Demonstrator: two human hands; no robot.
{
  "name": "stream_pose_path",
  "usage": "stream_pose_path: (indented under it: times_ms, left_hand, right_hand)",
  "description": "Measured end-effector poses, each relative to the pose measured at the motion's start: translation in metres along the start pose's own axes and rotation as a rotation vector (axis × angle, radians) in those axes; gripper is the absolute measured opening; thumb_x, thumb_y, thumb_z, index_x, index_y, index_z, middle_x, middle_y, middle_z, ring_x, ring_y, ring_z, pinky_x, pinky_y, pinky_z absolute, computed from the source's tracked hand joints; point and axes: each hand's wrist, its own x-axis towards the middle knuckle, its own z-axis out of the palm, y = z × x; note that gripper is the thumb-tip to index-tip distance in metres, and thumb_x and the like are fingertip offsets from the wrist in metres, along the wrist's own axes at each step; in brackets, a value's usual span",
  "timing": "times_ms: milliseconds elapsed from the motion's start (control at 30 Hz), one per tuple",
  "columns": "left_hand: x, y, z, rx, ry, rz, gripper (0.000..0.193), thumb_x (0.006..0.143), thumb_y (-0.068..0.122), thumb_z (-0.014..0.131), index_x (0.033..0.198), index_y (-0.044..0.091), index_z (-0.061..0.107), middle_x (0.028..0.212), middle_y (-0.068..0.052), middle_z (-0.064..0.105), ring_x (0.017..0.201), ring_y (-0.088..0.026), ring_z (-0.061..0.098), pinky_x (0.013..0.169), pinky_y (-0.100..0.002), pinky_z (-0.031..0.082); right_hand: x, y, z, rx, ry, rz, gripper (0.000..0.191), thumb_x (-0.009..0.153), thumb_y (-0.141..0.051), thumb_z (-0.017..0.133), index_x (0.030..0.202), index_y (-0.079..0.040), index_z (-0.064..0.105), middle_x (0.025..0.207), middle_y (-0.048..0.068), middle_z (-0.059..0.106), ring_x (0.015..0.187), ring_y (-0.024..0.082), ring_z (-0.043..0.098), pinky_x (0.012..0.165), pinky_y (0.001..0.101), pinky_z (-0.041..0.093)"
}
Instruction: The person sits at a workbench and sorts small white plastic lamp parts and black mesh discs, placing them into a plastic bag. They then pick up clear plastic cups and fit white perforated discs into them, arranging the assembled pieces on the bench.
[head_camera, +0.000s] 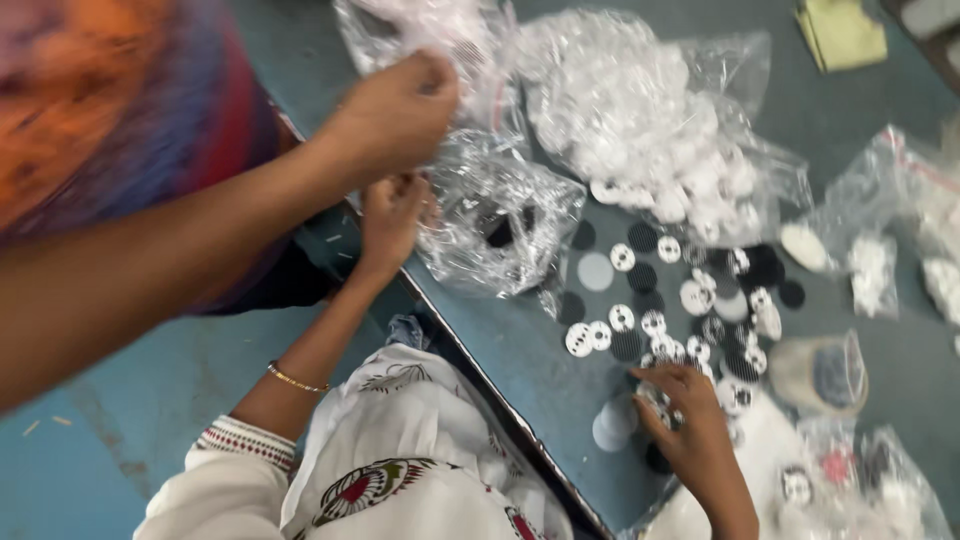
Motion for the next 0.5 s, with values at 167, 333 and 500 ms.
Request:
stream_pose_path:
  times_ms: [167,333,500]
  left_hand:
    - [0.008,-0.015,-0.003,0.013,0.022,0.036,0.011,0.102,0.007,0.06,0.094,0.001,0.056,0.074,-0.004,0.063,0.062,-0.011,0.064,0.054,-0.025,0.053]
    - [0.007,-0.02,0.002,0.119,0.043,0.108,0.019,0.107,0.005,0.059,0.089,-0.001,0.063,0.075,-0.004,0.064,0.065,-0.01,0.062,0.059,-0.025,0.053]
    - [0.0,0.001,0.004,0.131,0.012,0.13,0.013,0.102,0.004,0.054,0.09,0.002,0.058,0.075,-0.003,0.064,0.065,-0.01,0.066,0.056,-0.026,0.056]
  right_hand:
    - [0.006,0.029,-0.01,-0.104,0.147,-0.17,0.034,0.08,-0.015,0.076,0.114,-0.018,0.077,0.115,0.006,0.07,0.099,0.025,0.061,0.076,0.035,0.052]
    - [0.005,0.052,-0.014,-0.079,0.189,-0.277,0.036,0.077,-0.014,0.077,0.113,-0.016,0.076,0.116,0.007,0.07,0.107,0.025,0.063,0.089,0.0366,0.05]
    - [-0.002,0.064,-0.018,0.056,0.308,-0.305,0.032,0.083,-0.009,0.071,0.115,-0.012,0.073,0.119,0.008,0.07,0.115,0.027,0.064,0.1,0.0386,0.048]
